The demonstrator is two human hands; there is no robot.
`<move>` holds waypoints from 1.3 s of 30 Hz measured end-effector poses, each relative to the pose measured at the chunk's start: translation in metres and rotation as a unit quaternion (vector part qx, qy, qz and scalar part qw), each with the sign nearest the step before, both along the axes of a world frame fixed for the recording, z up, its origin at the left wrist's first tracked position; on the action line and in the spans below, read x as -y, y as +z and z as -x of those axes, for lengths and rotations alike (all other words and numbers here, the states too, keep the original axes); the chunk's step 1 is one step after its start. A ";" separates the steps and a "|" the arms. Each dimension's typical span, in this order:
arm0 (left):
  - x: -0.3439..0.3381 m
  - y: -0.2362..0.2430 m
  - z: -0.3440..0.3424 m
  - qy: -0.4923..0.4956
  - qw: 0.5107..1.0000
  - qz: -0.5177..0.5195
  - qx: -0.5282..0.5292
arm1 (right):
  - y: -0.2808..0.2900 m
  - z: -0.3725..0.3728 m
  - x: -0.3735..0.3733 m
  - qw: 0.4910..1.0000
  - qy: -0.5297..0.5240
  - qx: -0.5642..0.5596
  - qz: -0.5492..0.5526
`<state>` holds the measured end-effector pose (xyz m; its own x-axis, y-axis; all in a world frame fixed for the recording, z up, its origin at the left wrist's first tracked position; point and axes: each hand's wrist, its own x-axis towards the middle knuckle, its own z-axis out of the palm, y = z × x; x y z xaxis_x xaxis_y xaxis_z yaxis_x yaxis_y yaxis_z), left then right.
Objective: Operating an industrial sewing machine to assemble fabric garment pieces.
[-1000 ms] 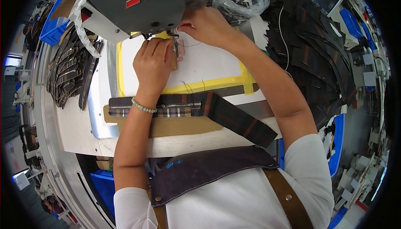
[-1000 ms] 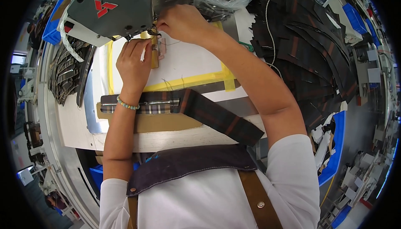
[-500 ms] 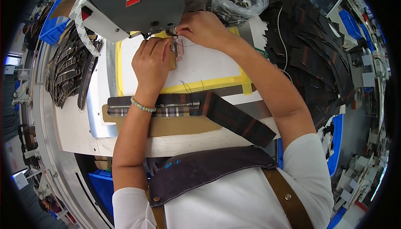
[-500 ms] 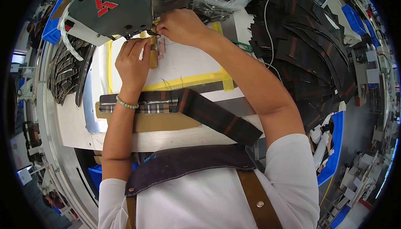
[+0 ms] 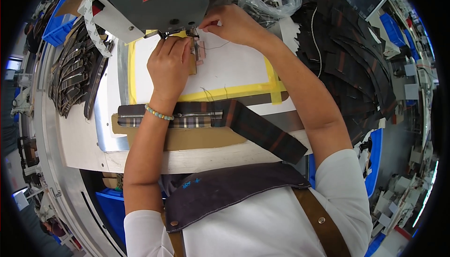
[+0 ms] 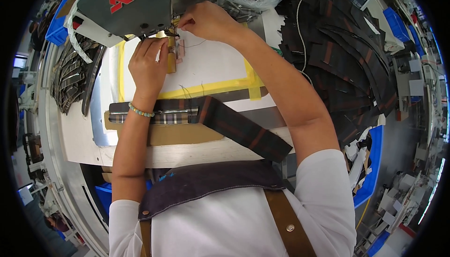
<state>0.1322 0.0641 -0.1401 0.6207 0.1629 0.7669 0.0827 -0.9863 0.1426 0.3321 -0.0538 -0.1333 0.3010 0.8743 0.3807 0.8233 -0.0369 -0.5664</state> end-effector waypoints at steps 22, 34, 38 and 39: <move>0.003 0.000 -0.001 -0.010 1.000 0.007 0.003 | -0.007 0.009 -0.014 0.992 0.013 -0.045 0.114; 0.003 0.003 0.004 -0.011 1.000 0.020 -0.014 | 0.000 0.017 -0.026 0.976 -0.026 -0.028 0.215; 0.005 0.002 0.003 -0.008 1.000 0.024 -0.007 | 0.006 0.014 -0.015 0.974 -0.020 0.011 0.227; 0.006 0.002 0.003 -0.010 1.000 0.023 -0.005 | 0.009 0.013 -0.009 0.970 0.000 0.016 0.242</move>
<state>0.1290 0.0584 -0.1383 0.6321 0.1858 0.7523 0.0644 -0.9801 0.1879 0.3195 -0.0445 -0.1238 0.2961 0.9530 -0.0646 0.8403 -0.2921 -0.4567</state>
